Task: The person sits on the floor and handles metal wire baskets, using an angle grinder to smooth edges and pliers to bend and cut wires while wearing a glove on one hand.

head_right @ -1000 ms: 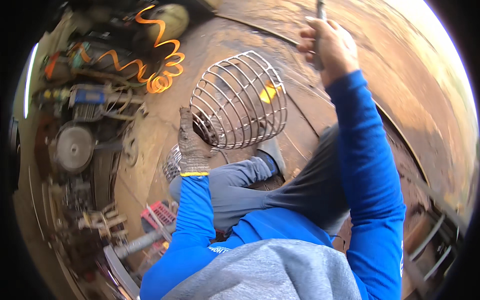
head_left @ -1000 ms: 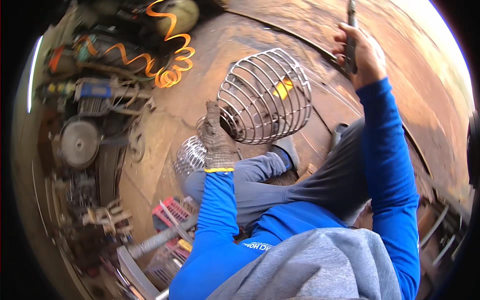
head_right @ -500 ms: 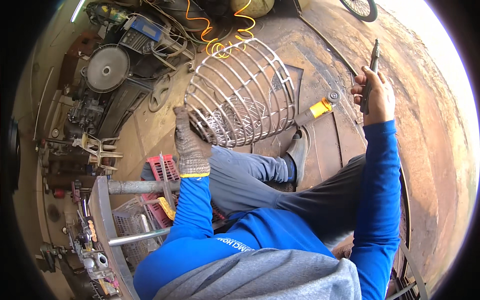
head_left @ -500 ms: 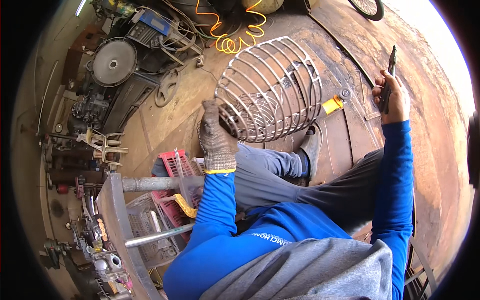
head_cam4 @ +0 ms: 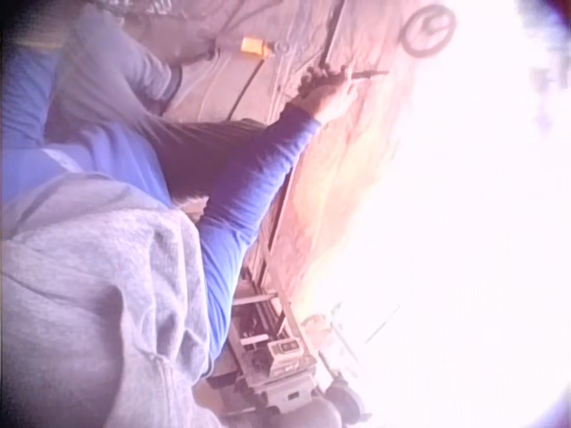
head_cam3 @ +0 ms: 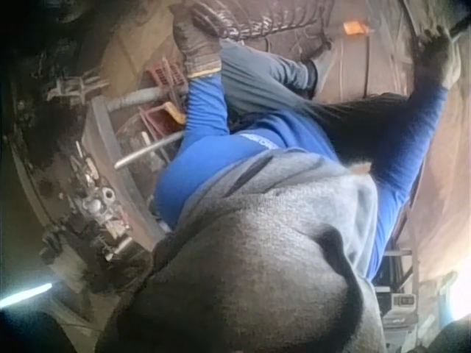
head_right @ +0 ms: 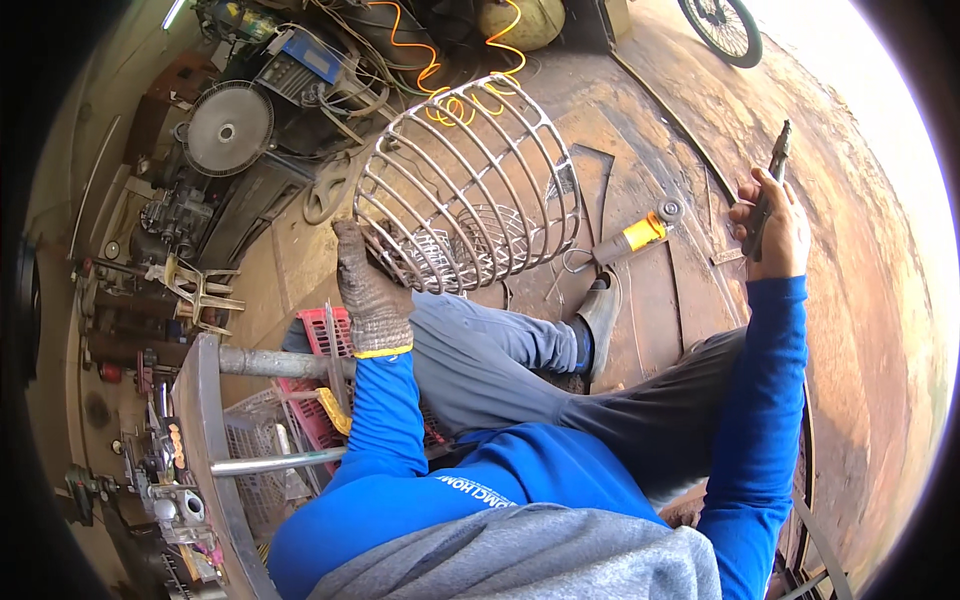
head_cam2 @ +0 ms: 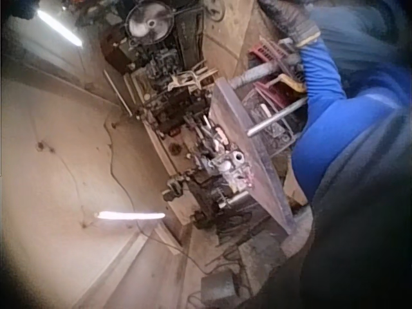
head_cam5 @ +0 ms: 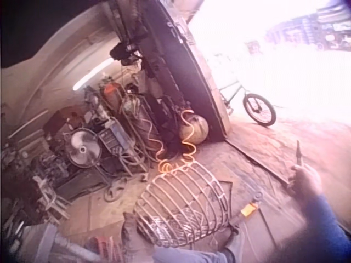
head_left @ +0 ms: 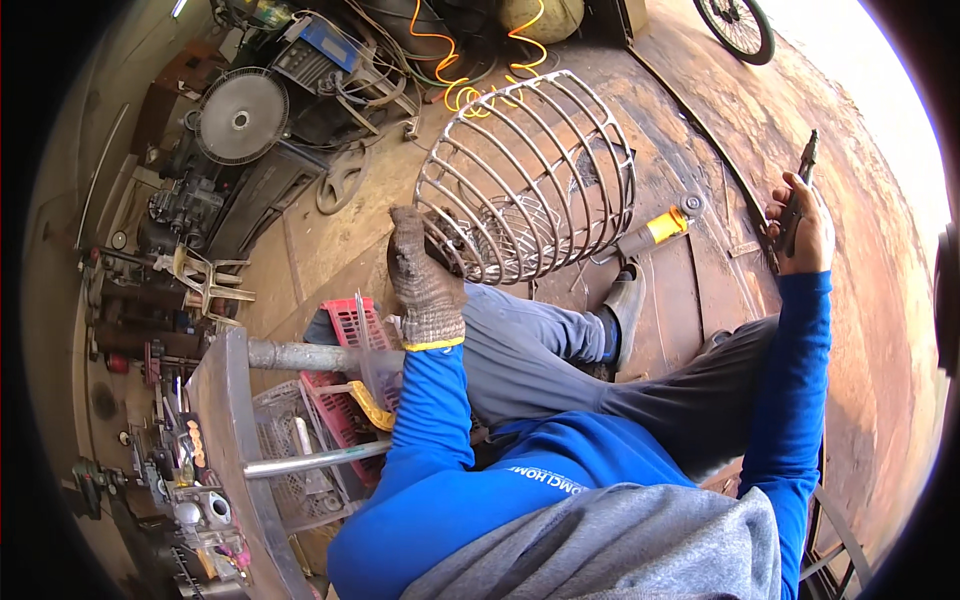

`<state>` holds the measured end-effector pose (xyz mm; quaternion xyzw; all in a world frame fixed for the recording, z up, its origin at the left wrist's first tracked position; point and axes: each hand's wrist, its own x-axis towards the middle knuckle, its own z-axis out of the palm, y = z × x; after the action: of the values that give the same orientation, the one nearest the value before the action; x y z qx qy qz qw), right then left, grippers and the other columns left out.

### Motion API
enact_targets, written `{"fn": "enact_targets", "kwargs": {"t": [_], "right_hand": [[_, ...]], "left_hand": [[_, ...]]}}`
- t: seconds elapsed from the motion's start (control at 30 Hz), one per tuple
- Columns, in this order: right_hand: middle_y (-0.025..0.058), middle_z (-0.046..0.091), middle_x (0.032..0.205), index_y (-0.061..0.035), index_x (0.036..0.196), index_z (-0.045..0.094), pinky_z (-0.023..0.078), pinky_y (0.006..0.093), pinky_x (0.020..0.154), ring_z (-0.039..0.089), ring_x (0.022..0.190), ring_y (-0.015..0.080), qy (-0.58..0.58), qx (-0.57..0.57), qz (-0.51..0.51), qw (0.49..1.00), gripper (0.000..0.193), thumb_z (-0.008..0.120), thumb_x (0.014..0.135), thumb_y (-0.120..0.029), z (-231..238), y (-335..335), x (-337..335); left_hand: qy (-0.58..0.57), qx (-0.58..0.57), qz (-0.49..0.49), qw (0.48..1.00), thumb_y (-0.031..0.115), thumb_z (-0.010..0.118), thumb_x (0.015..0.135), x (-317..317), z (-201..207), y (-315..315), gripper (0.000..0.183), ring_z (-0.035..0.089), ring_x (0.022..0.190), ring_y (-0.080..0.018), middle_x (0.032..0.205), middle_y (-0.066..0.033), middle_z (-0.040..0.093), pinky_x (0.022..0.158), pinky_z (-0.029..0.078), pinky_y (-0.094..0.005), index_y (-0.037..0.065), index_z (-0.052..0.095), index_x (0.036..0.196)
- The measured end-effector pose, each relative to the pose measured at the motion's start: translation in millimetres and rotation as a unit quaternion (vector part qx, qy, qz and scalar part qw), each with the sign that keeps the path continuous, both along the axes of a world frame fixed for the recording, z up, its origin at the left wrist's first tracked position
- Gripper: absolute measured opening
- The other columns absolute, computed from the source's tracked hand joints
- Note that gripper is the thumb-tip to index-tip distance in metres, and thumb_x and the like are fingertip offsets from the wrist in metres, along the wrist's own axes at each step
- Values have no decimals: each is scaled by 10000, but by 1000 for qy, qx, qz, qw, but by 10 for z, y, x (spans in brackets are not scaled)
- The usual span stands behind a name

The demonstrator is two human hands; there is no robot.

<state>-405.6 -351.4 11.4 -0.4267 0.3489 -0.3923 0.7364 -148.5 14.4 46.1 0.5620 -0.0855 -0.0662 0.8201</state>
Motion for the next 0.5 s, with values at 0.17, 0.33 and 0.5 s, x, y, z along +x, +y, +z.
{"fn": "enact_targets", "kwargs": {"t": [0.17,0.33,0.5], "right_hand": [[54,622,850,-42,1219,568,412,234,429,594,561,125,7,-14,21,1000,313,537,1001,-265,32,90,6],[35,587,805,-54,1282,545,398,237,429,544,516,109,8,-120,210,970,342,478,1023,-267,161,723,226],[20,587,723,-12,1077,570,430,269,507,546,566,96,30,-162,438,884,270,573,989,-266,436,1577,348]], "left_hand": [[-20,-11,38,999,550,682,858,-32,37,7,511,638,693,-160,836,-48,647,575,542,-298,63,617,998],[-102,27,105,989,398,693,865,-40,25,-66,341,607,622,-134,758,-20,618,530,488,-280,64,626,876],[-142,89,73,983,440,722,850,110,-57,-169,377,571,512,-126,661,-5,589,483,478,-266,100,575,782]]}}
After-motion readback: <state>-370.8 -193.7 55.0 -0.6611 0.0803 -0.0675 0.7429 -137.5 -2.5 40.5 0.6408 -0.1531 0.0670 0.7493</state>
